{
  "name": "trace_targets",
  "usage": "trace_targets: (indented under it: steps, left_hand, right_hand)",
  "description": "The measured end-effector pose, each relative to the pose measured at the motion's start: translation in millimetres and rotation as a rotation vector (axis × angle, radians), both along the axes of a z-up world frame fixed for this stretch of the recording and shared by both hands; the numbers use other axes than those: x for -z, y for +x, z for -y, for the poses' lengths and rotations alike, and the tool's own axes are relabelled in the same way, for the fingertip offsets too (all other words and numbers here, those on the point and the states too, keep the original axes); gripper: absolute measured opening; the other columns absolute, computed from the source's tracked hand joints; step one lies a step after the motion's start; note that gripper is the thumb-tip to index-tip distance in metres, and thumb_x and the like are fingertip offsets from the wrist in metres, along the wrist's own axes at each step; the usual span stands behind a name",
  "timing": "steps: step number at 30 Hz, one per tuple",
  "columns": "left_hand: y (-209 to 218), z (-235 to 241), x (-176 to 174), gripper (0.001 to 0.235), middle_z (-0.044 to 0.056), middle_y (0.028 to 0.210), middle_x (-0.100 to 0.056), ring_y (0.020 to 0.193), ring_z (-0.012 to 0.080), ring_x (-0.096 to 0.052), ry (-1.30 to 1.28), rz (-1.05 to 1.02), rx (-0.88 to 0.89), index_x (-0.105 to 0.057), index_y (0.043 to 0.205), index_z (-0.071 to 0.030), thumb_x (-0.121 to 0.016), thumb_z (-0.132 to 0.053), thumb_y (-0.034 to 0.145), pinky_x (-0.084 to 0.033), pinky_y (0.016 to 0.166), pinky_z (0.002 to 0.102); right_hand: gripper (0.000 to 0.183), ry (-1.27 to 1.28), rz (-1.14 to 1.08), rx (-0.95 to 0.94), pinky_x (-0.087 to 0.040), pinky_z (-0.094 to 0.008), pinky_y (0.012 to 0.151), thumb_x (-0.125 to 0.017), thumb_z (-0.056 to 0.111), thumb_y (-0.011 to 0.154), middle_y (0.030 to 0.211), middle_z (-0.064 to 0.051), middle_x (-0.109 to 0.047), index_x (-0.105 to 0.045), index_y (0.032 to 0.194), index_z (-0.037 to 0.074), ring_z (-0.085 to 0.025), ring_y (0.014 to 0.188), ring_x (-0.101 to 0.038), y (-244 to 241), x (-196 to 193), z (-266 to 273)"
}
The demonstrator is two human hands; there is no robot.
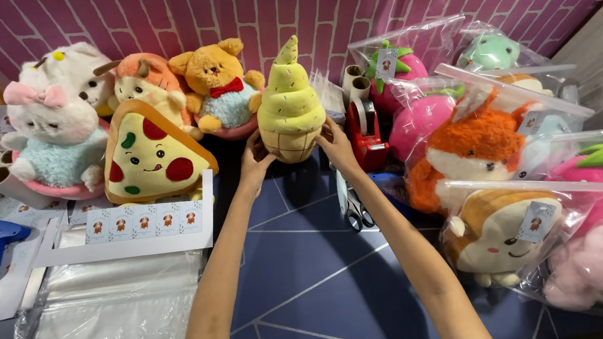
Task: Cutting a paper label from a printed sheet and using a tag gun to attach it to a plush toy.
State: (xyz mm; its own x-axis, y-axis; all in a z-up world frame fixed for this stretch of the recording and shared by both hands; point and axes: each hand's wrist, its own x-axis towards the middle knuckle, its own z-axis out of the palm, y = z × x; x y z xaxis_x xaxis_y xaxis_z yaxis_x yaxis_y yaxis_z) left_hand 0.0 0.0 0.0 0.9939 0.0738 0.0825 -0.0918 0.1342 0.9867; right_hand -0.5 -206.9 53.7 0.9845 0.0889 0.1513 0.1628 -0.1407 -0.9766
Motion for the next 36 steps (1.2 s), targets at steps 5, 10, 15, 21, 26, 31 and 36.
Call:
trace_targets:
  steps: [5,10,15,21,26,31,36]
  left_hand:
    - [-9.5,-2.1,-6.7,0.073,0.02,0.148,-0.045,0.14,0.0379,-0.044,-0.006,0.002,-0.009,-0.037,0.154,-0.018,-0.073,-0.008,0.092,-0.044,0.115,0.048]
    - [-22.0,-1.9,-14.5,0.071,0.02,0.15,-0.043,0.141,0.0379,-0.043,0.025,0.022,-0.012,-0.037,0.154,-0.018,-0.072,-0.01,0.093,-0.043,0.116,0.049]
    - [-33.2,-4.4,-6.3,0.068,0.028,0.154,-0.033,0.145,0.0444,-0.034,0.106,0.027,-0.053,-0.032,0.156,-0.014,-0.067,-0.018,0.097,-0.035,0.119,0.056]
    - [-82.1,-16.6,-9.1,0.058,0.025,0.147,-0.043,0.14,0.0421,-0.043,0.352,0.099,-0.105,-0.042,0.15,-0.012,-0.066,-0.022,0.098,-0.04,0.114,0.053]
    - [-142.8,-51.2,-25.6,0.038,0.01,0.121,-0.065,0.121,0.0299,-0.062,0.677,0.207,-0.14,-0.06,0.134,-0.018,-0.069,-0.022,0.097,-0.052,0.101,0.044]
    - [-185.0,-127.5,-15.7,0.011,0.009,0.089,-0.074,0.086,0.0283,-0.072,0.878,0.237,-0.552,-0.069,0.106,-0.017,-0.069,-0.024,0.098,-0.058,0.072,0.039]
    - [-199.7,-188.2,25.2,0.031,0.002,0.071,-0.072,0.067,0.0268,-0.073,1.215,-0.142,-0.999,-0.05,0.1,-0.019,-0.068,-0.044,0.103,-0.058,0.064,0.039]
  right_hand:
    - [0.07,0.015,0.058,0.024,-0.042,-0.055,0.114,-0.061,0.015,0.1,0.153,-0.033,-0.038,-0.029,0.161,0.008,-0.046,0.142,-0.042,-7.5,13.3,6.8]
    - [0.069,-0.002,0.111,0.034,-0.04,-0.057,0.115,-0.061,0.016,0.101,0.155,-0.034,-0.033,-0.027,0.161,0.007,-0.048,0.143,-0.038,-27.3,12.9,9.6]
    - [0.07,-0.026,0.193,0.043,-0.045,-0.056,0.111,-0.062,0.013,0.101,0.154,-0.032,-0.034,-0.028,0.161,0.01,-0.048,0.141,-0.041,-40.0,24.2,13.9]
    - [0.05,-0.087,0.363,0.081,-0.054,-0.051,0.1,-0.054,0.005,0.103,0.14,-0.025,-0.047,-0.044,0.152,0.005,-0.043,0.13,-0.054,-100.6,13.2,0.9]
    - [0.032,-0.336,0.422,-0.135,-0.061,-0.038,0.091,-0.063,0.004,0.096,0.123,-0.008,-0.06,-0.067,0.126,0.013,-0.028,0.115,-0.065,-128.4,73.1,-16.6]
    - [0.013,-0.644,0.494,-0.218,-0.054,-0.036,0.093,-0.066,0.022,0.098,0.118,0.0,-0.065,-0.075,0.107,0.021,-0.022,0.115,-0.063,-144.1,93.3,-34.8]
    - [0.018,-0.474,0.416,-0.177,-0.054,-0.036,0.091,-0.063,0.031,0.102,0.112,-0.001,-0.07,-0.077,0.105,0.02,-0.023,0.108,-0.066,-136.9,97.9,-72.1]
